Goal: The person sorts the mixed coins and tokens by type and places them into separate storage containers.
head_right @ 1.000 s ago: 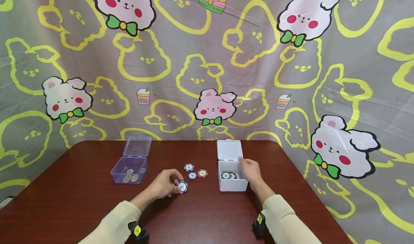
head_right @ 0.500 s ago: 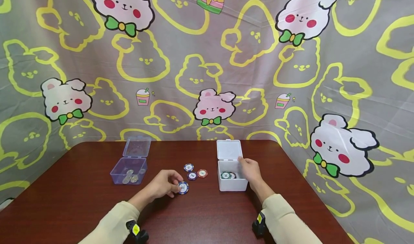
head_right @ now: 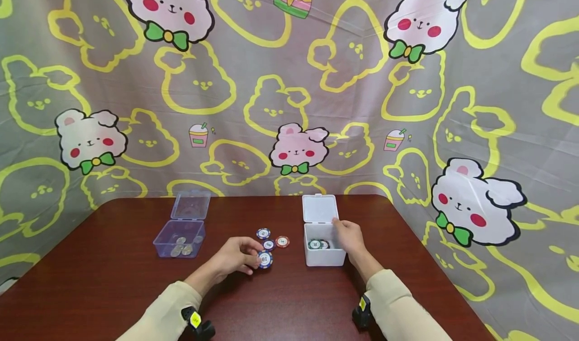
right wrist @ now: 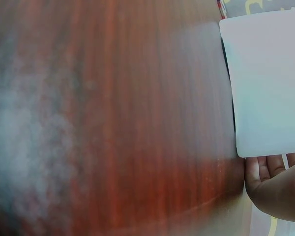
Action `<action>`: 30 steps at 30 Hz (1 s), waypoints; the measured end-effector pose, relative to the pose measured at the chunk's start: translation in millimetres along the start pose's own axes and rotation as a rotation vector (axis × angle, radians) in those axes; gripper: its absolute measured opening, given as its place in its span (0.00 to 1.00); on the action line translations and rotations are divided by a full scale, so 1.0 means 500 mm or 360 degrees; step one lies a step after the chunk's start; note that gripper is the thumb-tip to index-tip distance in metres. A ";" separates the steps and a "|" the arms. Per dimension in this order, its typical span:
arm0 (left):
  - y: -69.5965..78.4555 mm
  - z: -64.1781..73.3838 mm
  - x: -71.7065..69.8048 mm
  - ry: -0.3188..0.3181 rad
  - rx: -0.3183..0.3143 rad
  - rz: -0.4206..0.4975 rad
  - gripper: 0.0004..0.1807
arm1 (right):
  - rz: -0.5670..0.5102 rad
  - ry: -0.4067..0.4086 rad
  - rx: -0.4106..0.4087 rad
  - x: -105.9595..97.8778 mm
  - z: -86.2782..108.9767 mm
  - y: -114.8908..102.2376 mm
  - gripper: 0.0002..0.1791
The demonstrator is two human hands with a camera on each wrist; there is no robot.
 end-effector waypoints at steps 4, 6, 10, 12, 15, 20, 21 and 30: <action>0.007 -0.003 0.015 -0.0016 0.0006 0.0049 0.15 | 0.0010 0.0010 -0.0001 -0.003 -0.003 0.000 0.24; 0.011 -0.004 0.023 -0.0019 0.0009 0.0068 0.15 | 0.0016 0.0012 0.0001 -0.003 -0.002 0.000 0.25; 0.018 -0.006 0.036 -0.0011 0.0016 0.0092 0.16 | 0.0022 -0.0002 0.0011 0.000 0.000 0.000 0.26; 0.023 -0.008 0.042 -0.0007 0.0019 0.0109 0.16 | 0.0017 -0.0006 0.0007 0.001 0.000 -0.001 0.26; 0.029 -0.012 0.052 -0.0013 0.0028 0.0151 0.15 | 0.0017 -0.0012 -0.0001 0.000 0.001 -0.002 0.26; 0.040 -0.020 0.071 -0.0042 0.0056 0.0233 0.15 | 0.0028 -0.0018 -0.0007 -0.001 0.001 0.000 0.26; 0.042 -0.021 0.075 -0.0049 0.0060 0.0246 0.15 | 0.0028 -0.0020 -0.0008 -0.001 0.001 0.001 0.26; 0.052 -0.036 0.104 -0.0112 0.0057 0.0431 0.16 | 0.0025 -0.0045 -0.0004 0.004 0.000 -0.001 0.27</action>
Point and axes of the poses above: each hand's wrist, its own z-axis away from the middle knuckle, its own x-axis out of the palm, y = z × x, the point moved 10 cm from there along -z, towards the middle knuckle, and after that the axes turned 13 degrees about -x, right-handed, at the moved point
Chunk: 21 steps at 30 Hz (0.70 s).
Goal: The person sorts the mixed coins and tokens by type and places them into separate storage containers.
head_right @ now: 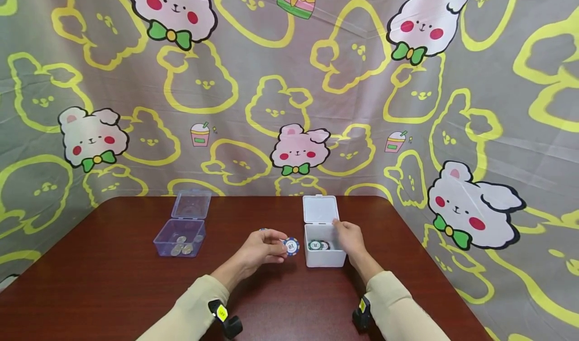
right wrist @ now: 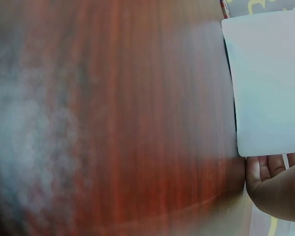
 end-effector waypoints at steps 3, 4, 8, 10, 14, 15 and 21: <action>0.001 -0.007 0.012 -0.0029 0.0005 0.0067 0.16 | 0.0010 -0.0004 0.0004 0.000 0.000 -0.001 0.27; 0.001 -0.009 0.016 -0.0040 0.0005 0.0088 0.16 | 0.0010 -0.0002 0.0006 0.000 0.000 -0.001 0.27; 0.003 -0.017 0.036 -0.0081 0.0013 0.0155 0.16 | 0.0015 0.0002 0.0009 0.000 0.000 -0.001 0.28; 0.003 -0.020 0.045 -0.0094 0.0012 0.0183 0.17 | 0.0014 0.0002 0.0011 0.001 0.000 0.000 0.29; -0.002 -0.027 0.058 -0.0097 -0.0002 0.0227 0.17 | 0.0003 0.0021 -0.0003 0.000 0.000 -0.001 0.27; -0.003 -0.028 0.060 -0.0095 -0.0008 0.0239 0.16 | 0.0000 0.0027 -0.0008 0.000 0.000 -0.002 0.27; -0.004 -0.039 0.073 -0.0087 -0.0026 0.0306 0.17 | 0.0012 0.0052 -0.0021 -0.003 -0.001 -0.003 0.26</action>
Point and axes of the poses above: each hand's wrist, its own z-axis away from the middle knuckle, its own x-axis out of the palm, y = z × x, the point moved 10 cm from there along -z, towards the middle knuckle, and after that the axes turned 13 degrees about -x, right-handed, at the moved point
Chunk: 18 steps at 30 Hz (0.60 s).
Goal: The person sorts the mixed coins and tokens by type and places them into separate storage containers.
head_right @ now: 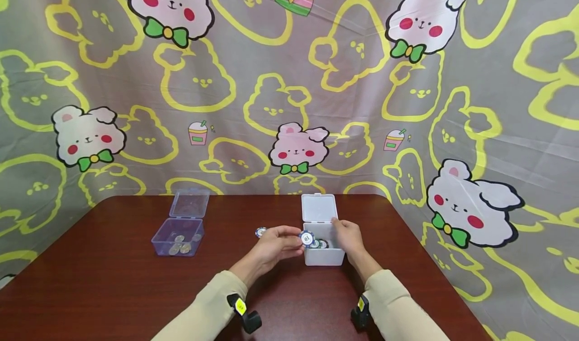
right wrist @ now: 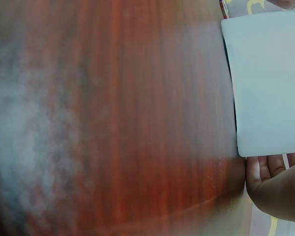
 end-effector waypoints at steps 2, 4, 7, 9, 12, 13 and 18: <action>0.001 -0.003 0.004 0.0000 -0.0003 0.0029 0.17 | -0.0003 0.0011 0.0000 0.000 -0.001 0.001 0.26; 0.002 -0.005 0.008 -0.0003 -0.0006 0.0050 0.17 | -0.0008 0.0019 0.0006 0.000 -0.002 0.002 0.26; 0.004 -0.006 0.013 -0.0015 -0.0001 0.0056 0.19 | -0.0021 0.0029 0.0011 0.000 -0.002 0.002 0.25; 0.005 -0.005 0.014 -0.0018 0.0000 0.0040 0.20 | -0.0024 0.0029 0.0008 0.000 -0.003 0.002 0.25; 0.002 -0.003 0.010 -0.0014 -0.0007 0.0012 0.21 | -0.0027 0.0030 0.0008 0.000 -0.003 0.001 0.24; 0.000 -0.003 0.008 -0.0012 -0.0010 0.0004 0.21 | -0.0026 0.0029 0.0011 0.000 -0.002 0.002 0.24; -0.013 -0.002 -0.004 -0.0010 -0.0034 -0.0039 0.18 | -0.0022 0.0012 0.0022 0.000 -0.001 0.004 0.25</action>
Point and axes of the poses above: each hand's wrist, its own z-axis away from the middle knuckle, its own x-axis out of the palm, y = z × x, the point moved 10 cm from there along -z, towards the middle knuckle, and after that the axes turned 13 degrees about -x, right-handed, at the moved point
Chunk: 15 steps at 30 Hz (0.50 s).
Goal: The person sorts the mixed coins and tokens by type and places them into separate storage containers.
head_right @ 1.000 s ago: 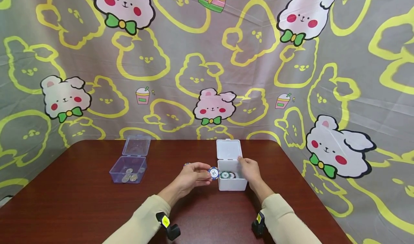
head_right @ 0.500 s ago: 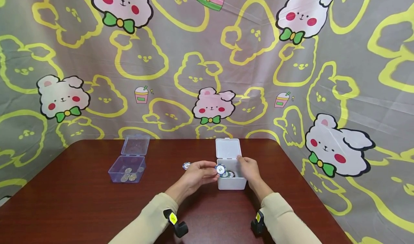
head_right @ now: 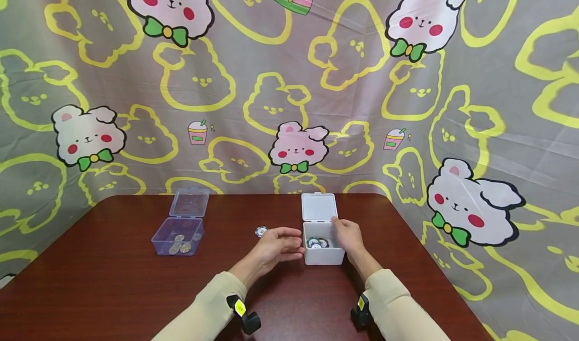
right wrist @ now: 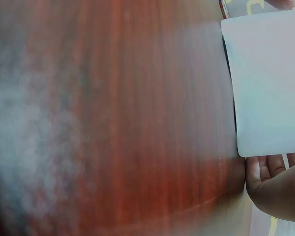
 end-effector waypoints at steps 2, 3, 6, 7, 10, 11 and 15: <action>-0.005 0.002 -0.005 0.0006 -0.0015 -0.0024 0.16 | -0.0001 -0.0011 0.0002 0.001 0.001 0.000 0.25; -0.008 0.004 -0.008 0.0010 -0.0020 -0.0033 0.16 | 0.0001 -0.0014 0.0004 0.002 0.001 0.000 0.25; -0.013 0.008 -0.019 0.0027 -0.0033 -0.0057 0.17 | -0.0007 -0.0012 0.0009 0.002 0.002 0.001 0.25; -0.014 0.009 -0.023 0.0030 -0.0036 -0.0055 0.18 | -0.0008 -0.0011 0.0009 0.002 0.001 0.001 0.25; -0.017 0.012 -0.036 0.0048 -0.0047 -0.0068 0.19 | -0.0018 -0.0005 0.0009 0.002 0.000 0.002 0.24; -0.018 0.013 -0.040 0.0053 -0.0053 -0.0072 0.19 | -0.0020 -0.0004 0.0008 0.002 -0.001 0.002 0.23; -0.019 0.016 -0.059 0.0082 -0.0070 -0.0094 0.18 | -0.0022 -0.0009 0.0003 0.001 -0.002 0.002 0.23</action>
Point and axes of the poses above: each hand's wrist, its own z-axis away from the middle knuckle, its own x-axis out of the palm, y = z × x, the point moved 10 cm from there along -z, towards the middle knuckle, and after that the axes turned 13 degrees about -x, right-handed, at the moved point
